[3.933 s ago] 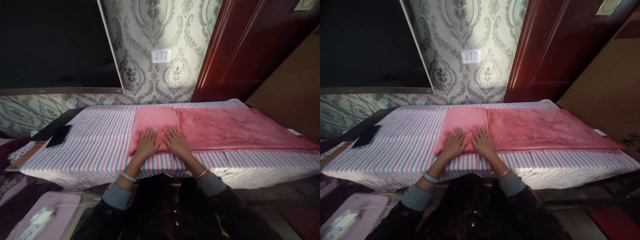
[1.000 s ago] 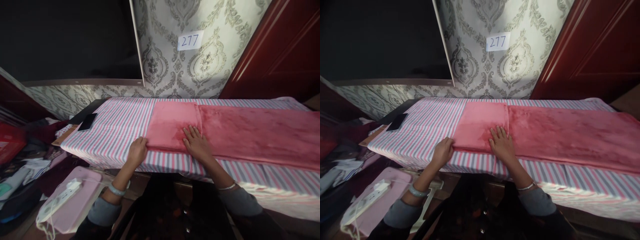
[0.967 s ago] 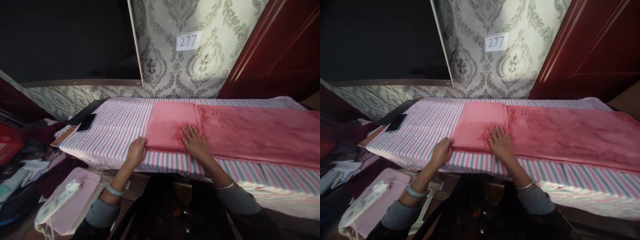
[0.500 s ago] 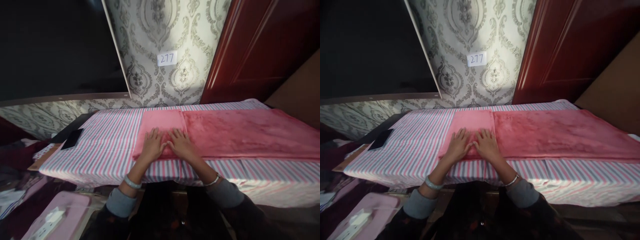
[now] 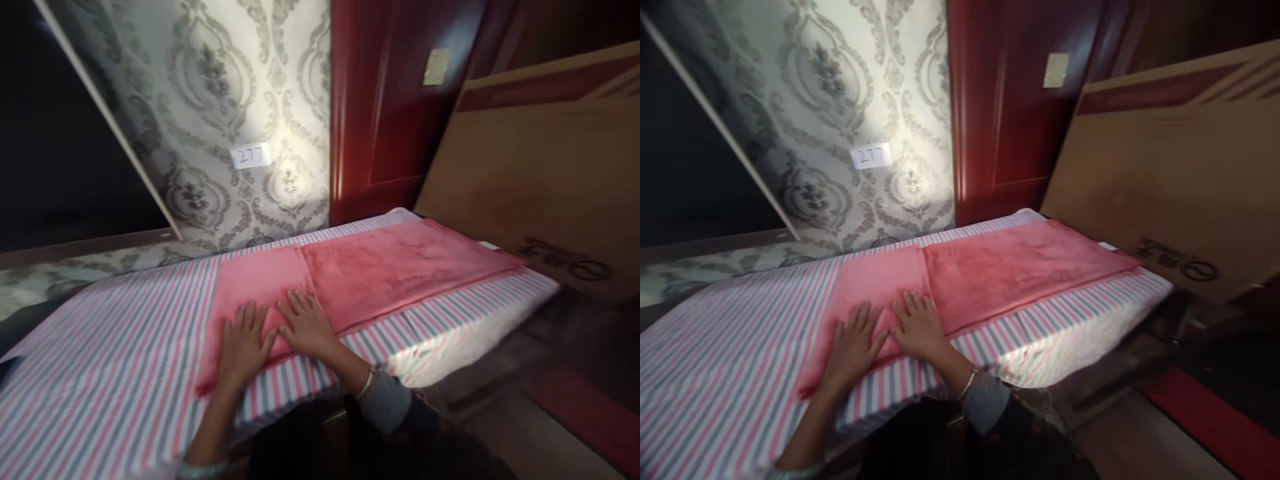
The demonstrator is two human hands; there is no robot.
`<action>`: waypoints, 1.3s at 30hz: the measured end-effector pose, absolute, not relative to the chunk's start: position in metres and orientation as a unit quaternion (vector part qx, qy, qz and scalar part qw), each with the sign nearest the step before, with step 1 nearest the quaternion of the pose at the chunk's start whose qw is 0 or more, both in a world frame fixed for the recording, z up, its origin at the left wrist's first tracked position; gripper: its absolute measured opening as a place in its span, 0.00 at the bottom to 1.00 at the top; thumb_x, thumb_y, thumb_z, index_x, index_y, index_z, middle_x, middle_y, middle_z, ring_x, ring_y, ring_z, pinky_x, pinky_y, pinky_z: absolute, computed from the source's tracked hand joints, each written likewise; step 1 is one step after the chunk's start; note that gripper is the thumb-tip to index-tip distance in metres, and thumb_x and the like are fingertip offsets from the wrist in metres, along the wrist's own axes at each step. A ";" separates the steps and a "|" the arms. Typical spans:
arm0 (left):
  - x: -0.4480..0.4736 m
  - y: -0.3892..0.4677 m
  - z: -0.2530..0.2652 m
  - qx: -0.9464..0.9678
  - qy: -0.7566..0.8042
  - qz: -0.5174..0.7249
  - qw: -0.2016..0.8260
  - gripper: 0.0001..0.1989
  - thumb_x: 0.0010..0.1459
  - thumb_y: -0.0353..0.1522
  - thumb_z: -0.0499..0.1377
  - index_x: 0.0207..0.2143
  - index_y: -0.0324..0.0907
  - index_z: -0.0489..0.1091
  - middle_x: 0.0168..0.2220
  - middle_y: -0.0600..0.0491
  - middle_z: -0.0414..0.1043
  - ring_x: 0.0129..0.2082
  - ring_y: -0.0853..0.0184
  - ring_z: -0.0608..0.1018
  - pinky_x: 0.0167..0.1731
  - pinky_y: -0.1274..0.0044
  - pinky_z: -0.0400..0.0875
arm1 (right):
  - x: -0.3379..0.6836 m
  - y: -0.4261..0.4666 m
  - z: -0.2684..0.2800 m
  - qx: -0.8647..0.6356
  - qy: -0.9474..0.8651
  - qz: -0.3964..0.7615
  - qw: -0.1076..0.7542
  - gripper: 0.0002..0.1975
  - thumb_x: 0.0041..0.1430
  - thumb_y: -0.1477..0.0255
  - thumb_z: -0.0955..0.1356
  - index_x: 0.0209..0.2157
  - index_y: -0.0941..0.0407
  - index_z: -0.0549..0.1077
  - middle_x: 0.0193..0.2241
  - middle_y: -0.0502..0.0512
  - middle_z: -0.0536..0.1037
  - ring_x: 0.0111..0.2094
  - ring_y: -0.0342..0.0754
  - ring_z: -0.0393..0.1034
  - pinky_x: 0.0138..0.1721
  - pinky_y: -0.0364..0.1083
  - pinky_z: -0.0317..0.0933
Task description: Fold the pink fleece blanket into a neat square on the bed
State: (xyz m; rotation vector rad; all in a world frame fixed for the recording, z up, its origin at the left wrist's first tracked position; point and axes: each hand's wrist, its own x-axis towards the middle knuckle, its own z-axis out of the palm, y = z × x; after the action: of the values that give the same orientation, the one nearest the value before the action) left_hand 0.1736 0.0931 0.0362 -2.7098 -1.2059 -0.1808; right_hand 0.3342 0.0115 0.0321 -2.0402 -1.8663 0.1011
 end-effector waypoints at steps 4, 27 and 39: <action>0.176 0.100 0.033 -0.907 -0.402 -0.055 0.115 0.30 0.66 0.39 0.51 0.68 0.40 0.58 0.70 0.40 0.51 0.70 0.47 0.55 0.63 0.49 0.53 | 0.341 0.011 0.038 -0.711 -0.672 0.042 0.203 0.31 0.70 0.56 0.60 0.69 0.55 0.57 0.71 0.63 0.48 0.72 0.57 0.39 0.69 0.62 0.37; 0.174 0.092 0.026 -0.905 -0.400 -0.131 0.060 0.28 0.66 0.40 0.52 0.66 0.43 0.61 0.70 0.42 0.54 0.69 0.46 0.57 0.63 0.48 0.53 | 0.405 0.093 0.073 -0.756 -0.629 0.076 0.165 0.33 0.70 0.60 0.60 0.71 0.58 0.52 0.72 0.65 0.46 0.72 0.60 0.39 0.68 0.60 0.40; 0.167 0.096 0.007 -0.908 -0.387 -0.160 0.032 0.29 0.64 0.40 0.53 0.67 0.46 0.60 0.70 0.45 0.54 0.70 0.48 0.55 0.65 0.48 0.48 | 0.434 0.141 0.034 -0.769 -0.619 0.088 0.130 0.37 0.70 0.53 0.56 0.72 0.58 0.48 0.72 0.62 0.43 0.72 0.61 0.36 0.67 0.62 0.37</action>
State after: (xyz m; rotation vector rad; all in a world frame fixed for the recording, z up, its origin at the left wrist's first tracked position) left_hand 0.1670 0.0964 0.0074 -2.7945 -1.1903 -0.4913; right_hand 0.4339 0.1409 0.0335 -2.2358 -1.7995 0.2569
